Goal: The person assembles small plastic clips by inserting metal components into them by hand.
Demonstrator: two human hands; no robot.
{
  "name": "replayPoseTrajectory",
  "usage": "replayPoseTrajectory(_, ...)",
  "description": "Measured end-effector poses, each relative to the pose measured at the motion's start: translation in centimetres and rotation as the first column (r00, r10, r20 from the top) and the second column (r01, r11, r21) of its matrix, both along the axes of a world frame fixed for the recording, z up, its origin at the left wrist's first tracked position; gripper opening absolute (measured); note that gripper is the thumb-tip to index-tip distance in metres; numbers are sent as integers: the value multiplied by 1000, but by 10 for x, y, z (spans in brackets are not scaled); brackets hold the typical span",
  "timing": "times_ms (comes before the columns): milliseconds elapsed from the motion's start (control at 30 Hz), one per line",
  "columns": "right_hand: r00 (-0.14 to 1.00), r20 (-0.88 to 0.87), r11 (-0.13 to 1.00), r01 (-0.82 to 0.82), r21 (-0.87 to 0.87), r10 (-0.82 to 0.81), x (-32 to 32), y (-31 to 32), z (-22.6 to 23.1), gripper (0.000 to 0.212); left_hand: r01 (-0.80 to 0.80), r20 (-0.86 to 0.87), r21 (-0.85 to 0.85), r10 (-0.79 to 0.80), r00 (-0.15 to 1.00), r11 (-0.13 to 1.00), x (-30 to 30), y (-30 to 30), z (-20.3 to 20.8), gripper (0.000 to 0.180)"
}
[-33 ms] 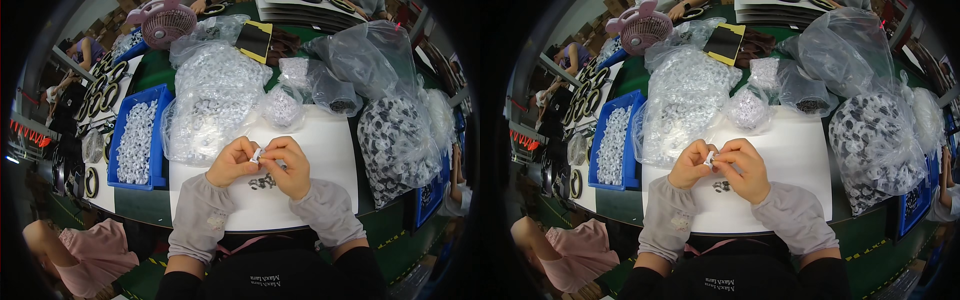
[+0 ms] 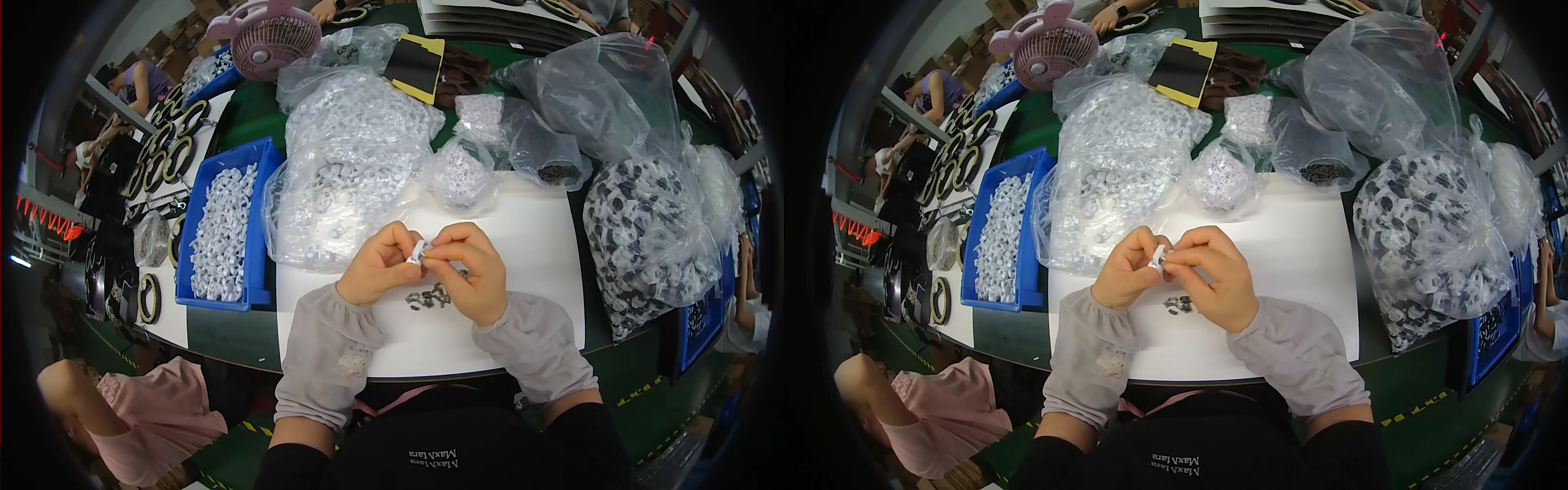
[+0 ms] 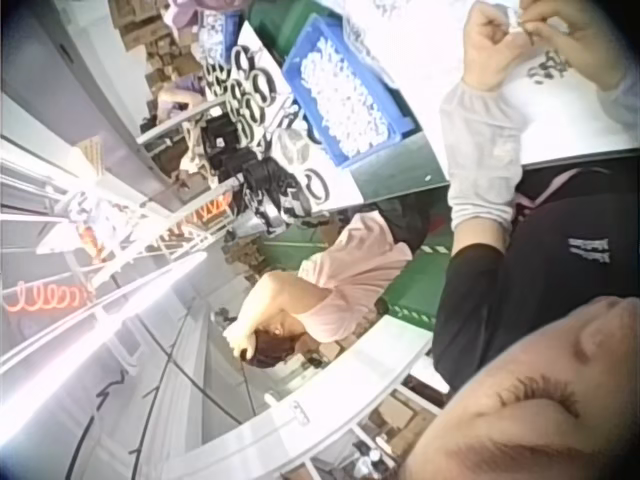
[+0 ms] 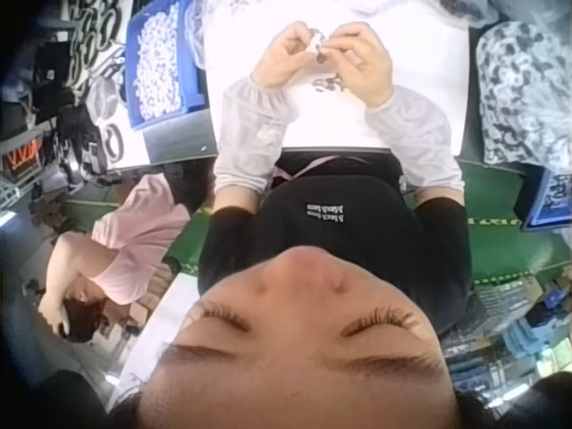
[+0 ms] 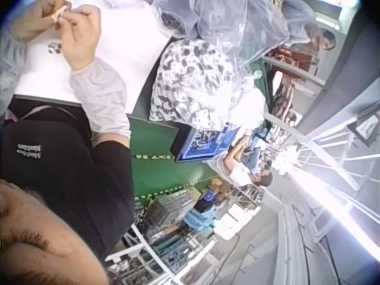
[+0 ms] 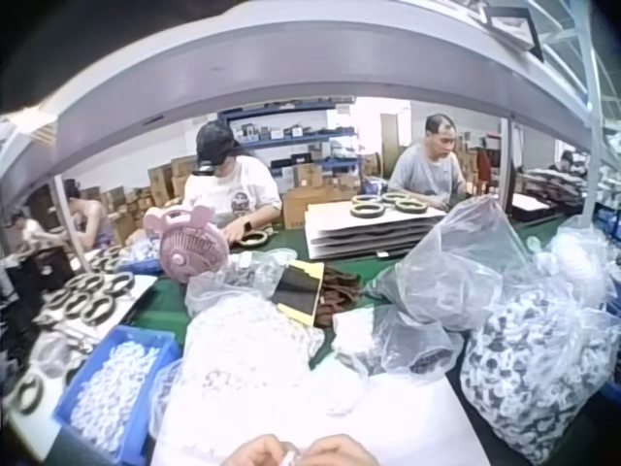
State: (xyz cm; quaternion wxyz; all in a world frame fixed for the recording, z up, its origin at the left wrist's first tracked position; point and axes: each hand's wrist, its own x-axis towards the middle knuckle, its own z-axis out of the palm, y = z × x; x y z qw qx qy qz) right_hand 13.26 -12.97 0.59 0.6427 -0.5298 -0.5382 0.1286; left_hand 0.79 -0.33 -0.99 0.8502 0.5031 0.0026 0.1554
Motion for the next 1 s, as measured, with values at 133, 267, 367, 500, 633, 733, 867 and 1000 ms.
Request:
replayPoseTrajectory(133, 995, -72, 998, -61, 19, 63, -5, 1, 7, 18, -102, -23, -47, 101, 995, 994, -2, 1, 7, 28)
replayPoseTrajectory(267, 1000, 14, 1000, 18, 2, -18, 0, 3, 1, 18, -431, 44, -44, 433, 900, 901, -16, 16, 14, 36)
replayPoseTrajectory(367, 996, 34, 997, 77, -16, -77, 6, 3, -3, 18, -346, 415, -484, 559, 718, 804, -44, 59, 22, 50)
replayPoseTrajectory(500, 976, 109, 980, 194, -42, -189, 17, 12, -2, 18, -289, 446, -704, 720, 532, 649, -77, 84, 28, 65)
replayPoseTrajectory(633, 836, 462, 937, 347, -29, -295, 56, 35, 2, 14, -289, 453, -661, 676, 582, 692, -77, 86, 16, 58)
replayPoseTrajectory(733, 710, 697, 939, 298, -173, -97, 97, 66, -12, 17, -376, 385, -593, 661, 645, 712, -61, 74, 15, 48)
replayPoseTrajectory(867, 568, 751, 772, 291, -566, 337, 127, 97, -11, 27, -468, 301, -522, 667, 681, 713, -49, 66, 12, 41)
replayPoseTrajectory(1000, 610, 696, 675, 331, -659, 380, 119, 106, 8, 33, -479, 274, -557, 694, 665, 679, -55, 68, 13, 40)
